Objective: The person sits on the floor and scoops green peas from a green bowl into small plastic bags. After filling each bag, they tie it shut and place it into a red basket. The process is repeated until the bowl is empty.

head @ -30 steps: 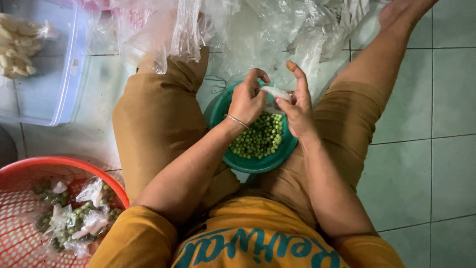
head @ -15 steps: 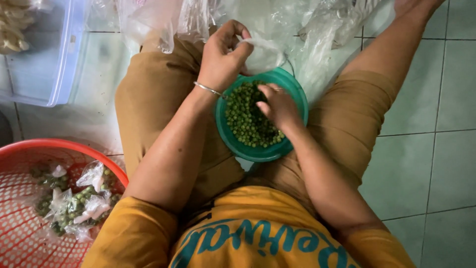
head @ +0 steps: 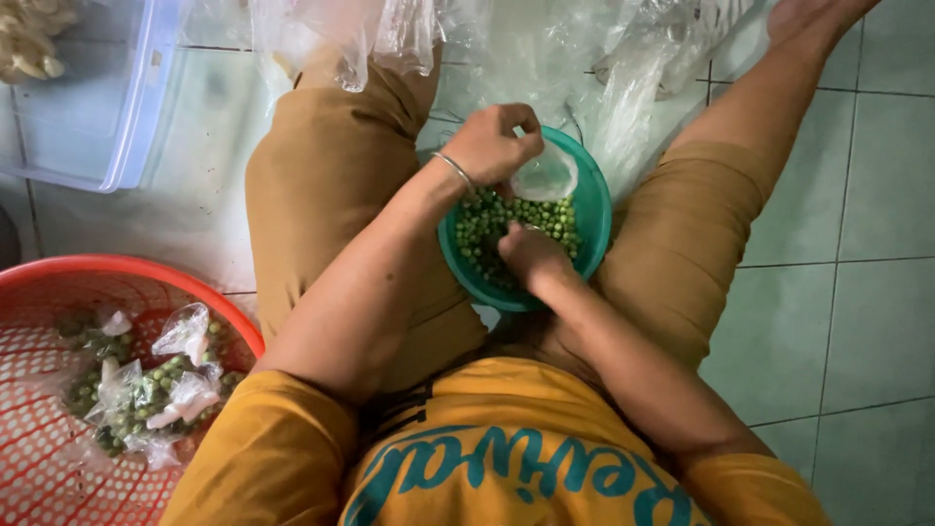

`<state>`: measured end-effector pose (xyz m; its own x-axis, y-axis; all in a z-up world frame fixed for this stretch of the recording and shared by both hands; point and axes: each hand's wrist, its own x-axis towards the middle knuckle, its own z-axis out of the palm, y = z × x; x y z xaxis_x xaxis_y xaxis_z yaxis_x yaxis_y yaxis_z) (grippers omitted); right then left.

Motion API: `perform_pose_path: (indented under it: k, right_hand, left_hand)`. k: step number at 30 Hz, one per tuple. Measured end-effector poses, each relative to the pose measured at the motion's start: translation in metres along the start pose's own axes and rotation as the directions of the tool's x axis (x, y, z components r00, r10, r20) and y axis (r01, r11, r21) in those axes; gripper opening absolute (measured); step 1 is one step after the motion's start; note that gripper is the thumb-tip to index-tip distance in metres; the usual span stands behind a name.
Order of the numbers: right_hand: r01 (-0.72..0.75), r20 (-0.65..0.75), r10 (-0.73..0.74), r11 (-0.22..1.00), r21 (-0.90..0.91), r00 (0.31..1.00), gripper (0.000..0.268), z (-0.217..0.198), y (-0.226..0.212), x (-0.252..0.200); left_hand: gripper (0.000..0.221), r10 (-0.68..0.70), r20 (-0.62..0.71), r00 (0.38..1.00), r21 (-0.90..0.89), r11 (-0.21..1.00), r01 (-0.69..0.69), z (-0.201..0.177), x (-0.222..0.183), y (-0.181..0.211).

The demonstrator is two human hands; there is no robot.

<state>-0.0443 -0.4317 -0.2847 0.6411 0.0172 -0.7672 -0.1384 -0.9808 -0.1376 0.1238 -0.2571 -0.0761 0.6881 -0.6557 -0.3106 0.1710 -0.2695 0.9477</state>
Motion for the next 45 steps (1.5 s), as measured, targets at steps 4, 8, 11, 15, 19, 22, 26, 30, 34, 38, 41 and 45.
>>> perform_pose_path:
  k: [4,8,11,15,19,22,26,30,34,38,41,45]
  right_hand:
    - [-0.126,-0.010,0.249,0.525,0.842,0.969,0.039,-0.131,-0.079,-0.153]
    - [0.513,-0.482,-0.410,0.853,0.098,0.774,0.027,-0.178,-0.058,-0.214]
    - [0.425,-0.551,-0.337,0.904,0.036,0.763,0.024,-0.207,-0.061,-0.242]
    - [0.258,-0.573,-0.287,0.957,-0.133,0.768,0.030,-0.212,-0.061,-0.231]
    - [0.364,-0.632,-0.333,0.928,-0.085,0.700,0.029,-0.214,-0.067,-0.233]
    - [0.289,-0.661,-0.270,0.954,-0.083,0.700,0.031,-0.213,-0.058,-0.236]
    - [0.204,-0.467,-0.227,0.974,-0.098,0.855,0.016,-0.166,-0.028,-0.179]
    - [0.056,-0.169,-0.049,0.998,0.040,0.984,0.077,-0.095,-0.025,-0.119]
    - [-0.372,0.143,0.351,0.774,0.513,0.926,0.058,-0.087,-0.074,-0.084]
    - [0.159,-0.107,-0.193,0.951,-0.265,0.975,0.063,-0.044,-0.071,-0.062]
    - [0.160,-0.122,-0.201,0.947,-0.280,0.972,0.046,-0.033,-0.055,-0.045]
    - [-0.323,0.212,0.405,0.228,0.919,0.889,0.012,-0.086,-0.079,-0.090]
  left_hand:
    - [0.022,0.081,0.033,0.996,-0.063,0.995,-0.078,0.004,0.000,-0.006]
    - [0.027,0.074,0.073,0.995,-0.068,0.995,-0.069,0.014,-0.004,-0.001]
    - [0.027,0.088,0.156,0.984,-0.141,0.988,-0.066,0.026,-0.012,0.006]
    - [0.027,0.032,0.211,0.977,-0.244,0.969,0.021,0.028,-0.021,0.010]
    - [0.026,0.014,0.184,0.983,-0.245,0.969,0.032,0.029,-0.009,-0.007]
    - [0.028,-0.021,0.152,0.988,-0.283,0.957,0.064,0.023,-0.004,-0.008]
    - [0.024,-0.059,0.033,0.998,-0.136,0.989,0.063,0.012,-0.002,0.003]
    - [0.024,-0.124,0.035,0.992,0.007,0.992,0.124,0.006,-0.009,0.019]
    - [0.025,-0.115,0.025,0.993,0.005,0.993,0.115,0.008,-0.006,0.016]
    - [0.026,-0.115,0.031,0.993,0.013,0.993,0.114,0.009,-0.005,0.014]
    - [0.027,-0.099,0.034,0.994,0.015,0.995,0.099,0.010,-0.003,0.007]
    - [0.028,-0.113,0.045,0.993,0.014,0.994,0.113,0.010,-0.002,0.006]
